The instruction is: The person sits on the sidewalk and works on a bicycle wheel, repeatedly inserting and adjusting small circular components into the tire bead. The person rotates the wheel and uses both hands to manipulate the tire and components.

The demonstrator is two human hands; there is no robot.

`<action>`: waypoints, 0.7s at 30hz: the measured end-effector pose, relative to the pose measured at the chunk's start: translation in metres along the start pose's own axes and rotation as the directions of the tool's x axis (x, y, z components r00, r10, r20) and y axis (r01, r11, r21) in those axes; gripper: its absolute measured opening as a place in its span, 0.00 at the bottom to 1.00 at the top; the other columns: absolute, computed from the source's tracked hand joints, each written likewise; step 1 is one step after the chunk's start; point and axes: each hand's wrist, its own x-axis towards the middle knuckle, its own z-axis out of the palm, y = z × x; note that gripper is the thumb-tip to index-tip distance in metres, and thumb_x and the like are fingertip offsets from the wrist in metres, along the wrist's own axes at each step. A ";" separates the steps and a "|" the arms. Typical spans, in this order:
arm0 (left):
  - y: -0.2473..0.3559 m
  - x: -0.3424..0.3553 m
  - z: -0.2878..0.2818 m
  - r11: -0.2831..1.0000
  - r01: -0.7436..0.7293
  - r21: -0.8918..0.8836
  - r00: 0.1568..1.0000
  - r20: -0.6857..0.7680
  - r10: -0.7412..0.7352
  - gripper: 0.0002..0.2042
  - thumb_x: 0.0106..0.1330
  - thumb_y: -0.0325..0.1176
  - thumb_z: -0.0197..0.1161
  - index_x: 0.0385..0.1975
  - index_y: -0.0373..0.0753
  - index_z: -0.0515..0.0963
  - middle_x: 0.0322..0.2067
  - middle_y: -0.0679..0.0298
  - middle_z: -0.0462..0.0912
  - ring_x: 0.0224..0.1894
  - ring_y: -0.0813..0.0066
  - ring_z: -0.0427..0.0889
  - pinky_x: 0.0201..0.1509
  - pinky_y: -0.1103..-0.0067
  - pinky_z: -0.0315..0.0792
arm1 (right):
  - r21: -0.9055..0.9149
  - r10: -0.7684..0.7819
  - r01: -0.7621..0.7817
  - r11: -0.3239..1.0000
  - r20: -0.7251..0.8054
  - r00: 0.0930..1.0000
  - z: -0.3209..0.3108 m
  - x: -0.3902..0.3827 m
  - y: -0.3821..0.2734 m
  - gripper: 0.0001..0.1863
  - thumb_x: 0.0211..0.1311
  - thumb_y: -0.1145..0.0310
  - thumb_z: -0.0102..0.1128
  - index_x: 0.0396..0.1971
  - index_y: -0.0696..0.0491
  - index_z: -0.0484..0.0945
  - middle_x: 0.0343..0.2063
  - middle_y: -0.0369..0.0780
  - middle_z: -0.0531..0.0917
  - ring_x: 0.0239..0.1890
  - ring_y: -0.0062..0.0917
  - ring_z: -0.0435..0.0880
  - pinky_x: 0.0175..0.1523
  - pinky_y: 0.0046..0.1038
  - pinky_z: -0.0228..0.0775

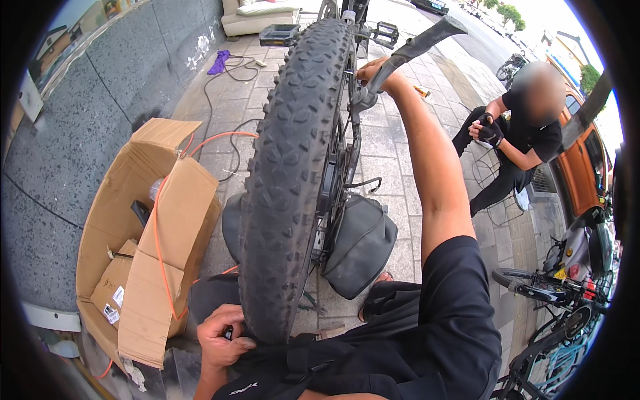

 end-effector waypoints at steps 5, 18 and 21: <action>0.012 0.007 0.007 0.986 -0.010 0.164 0.998 0.065 -0.001 0.31 0.41 0.42 0.88 0.43 0.30 0.84 0.39 0.57 0.86 0.28 0.82 0.74 0.31 0.83 0.65 | -0.059 -0.034 0.033 0.998 -0.013 0.999 0.000 0.005 0.012 0.21 0.57 0.55 0.69 0.45 0.52 0.88 0.44 0.44 0.89 0.44 0.35 0.89 0.39 0.40 0.85; 0.014 0.015 0.024 0.972 -0.051 0.228 0.998 -0.011 0.055 0.25 0.38 0.39 0.88 0.33 0.32 0.85 0.28 0.67 0.81 0.25 0.83 0.69 0.31 0.83 0.63 | -0.070 -0.212 0.206 0.976 -0.084 0.974 -0.006 -0.013 0.000 0.17 0.60 0.59 0.69 0.35 0.60 0.89 0.28 0.41 0.90 0.29 0.25 0.86 0.41 0.30 0.79; 0.013 0.014 0.025 0.974 -0.039 0.221 0.999 -0.021 0.045 0.24 0.39 0.38 0.88 0.33 0.32 0.85 0.28 0.67 0.81 0.25 0.83 0.70 0.32 0.83 0.64 | -0.143 -0.268 0.253 0.957 -0.098 0.958 -0.006 -0.015 -0.001 0.18 0.61 0.57 0.69 0.34 0.59 0.89 0.27 0.41 0.89 0.29 0.25 0.86 0.41 0.31 0.78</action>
